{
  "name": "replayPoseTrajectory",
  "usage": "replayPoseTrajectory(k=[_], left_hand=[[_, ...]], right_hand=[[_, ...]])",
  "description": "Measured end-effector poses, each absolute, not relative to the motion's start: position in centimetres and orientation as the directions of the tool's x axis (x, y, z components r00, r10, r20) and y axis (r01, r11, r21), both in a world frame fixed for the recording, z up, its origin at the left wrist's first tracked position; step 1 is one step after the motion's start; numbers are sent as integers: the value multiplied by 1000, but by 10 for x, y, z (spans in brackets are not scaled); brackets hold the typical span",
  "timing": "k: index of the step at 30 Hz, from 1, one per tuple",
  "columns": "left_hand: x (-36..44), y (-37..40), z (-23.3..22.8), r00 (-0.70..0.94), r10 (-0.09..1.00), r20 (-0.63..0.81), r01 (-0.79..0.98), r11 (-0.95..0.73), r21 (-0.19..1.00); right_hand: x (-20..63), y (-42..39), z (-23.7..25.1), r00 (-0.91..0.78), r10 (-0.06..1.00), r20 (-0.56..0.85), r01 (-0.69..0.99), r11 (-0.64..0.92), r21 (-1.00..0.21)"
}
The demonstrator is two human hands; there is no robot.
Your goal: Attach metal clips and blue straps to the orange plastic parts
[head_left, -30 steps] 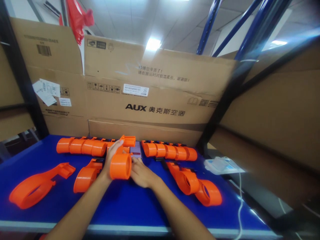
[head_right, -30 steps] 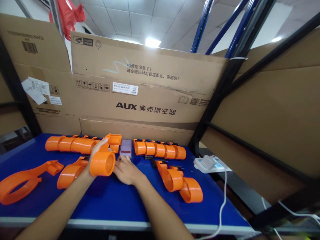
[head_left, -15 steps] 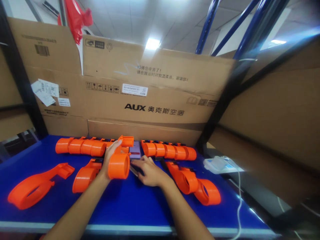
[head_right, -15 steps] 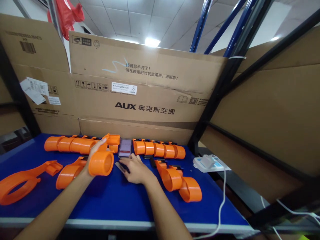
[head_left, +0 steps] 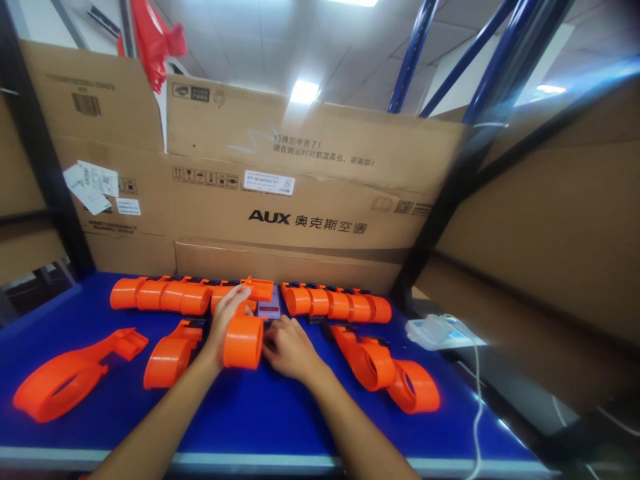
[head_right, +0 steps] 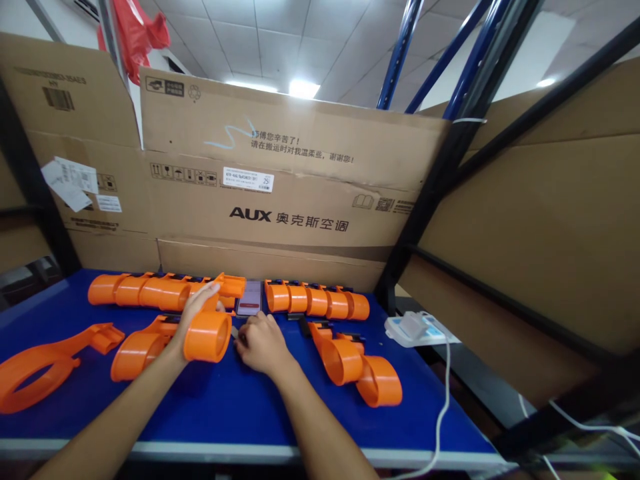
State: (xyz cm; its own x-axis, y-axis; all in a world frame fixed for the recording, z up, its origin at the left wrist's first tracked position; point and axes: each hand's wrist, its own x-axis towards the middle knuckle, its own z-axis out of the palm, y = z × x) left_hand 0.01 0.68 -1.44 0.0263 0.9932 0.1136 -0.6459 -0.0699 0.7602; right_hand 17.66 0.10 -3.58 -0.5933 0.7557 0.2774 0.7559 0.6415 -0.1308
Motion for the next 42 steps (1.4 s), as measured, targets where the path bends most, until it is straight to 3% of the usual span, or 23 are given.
replayPoseTrajectory(k=[4, 12, 17, 22, 42], left_hand=[[7, -2, -12, -71, 991, 113, -515, -134, 847], [5, -3, -9, -107, 980, 170, -437, -199, 877], [-6, 4, -10, -191, 973, 128, -474, -206, 856], [-5, 3, -11, -171, 978, 124, -487, -193, 852], [3, -1, -15, -129, 974, 188, -348, -222, 911]], right_hand=[[172, 0, -39, -578, 775, 254, 784, 614, -89], [177, 5, -39, -550, 779, 301, 808, 588, -43], [184, 8, -37, -511, 800, 313, 816, 566, -116], [189, 9, -38, -477, 824, 306, 809, 547, -213], [192, 16, -48, -530, 736, 421, 637, 674, -375]])
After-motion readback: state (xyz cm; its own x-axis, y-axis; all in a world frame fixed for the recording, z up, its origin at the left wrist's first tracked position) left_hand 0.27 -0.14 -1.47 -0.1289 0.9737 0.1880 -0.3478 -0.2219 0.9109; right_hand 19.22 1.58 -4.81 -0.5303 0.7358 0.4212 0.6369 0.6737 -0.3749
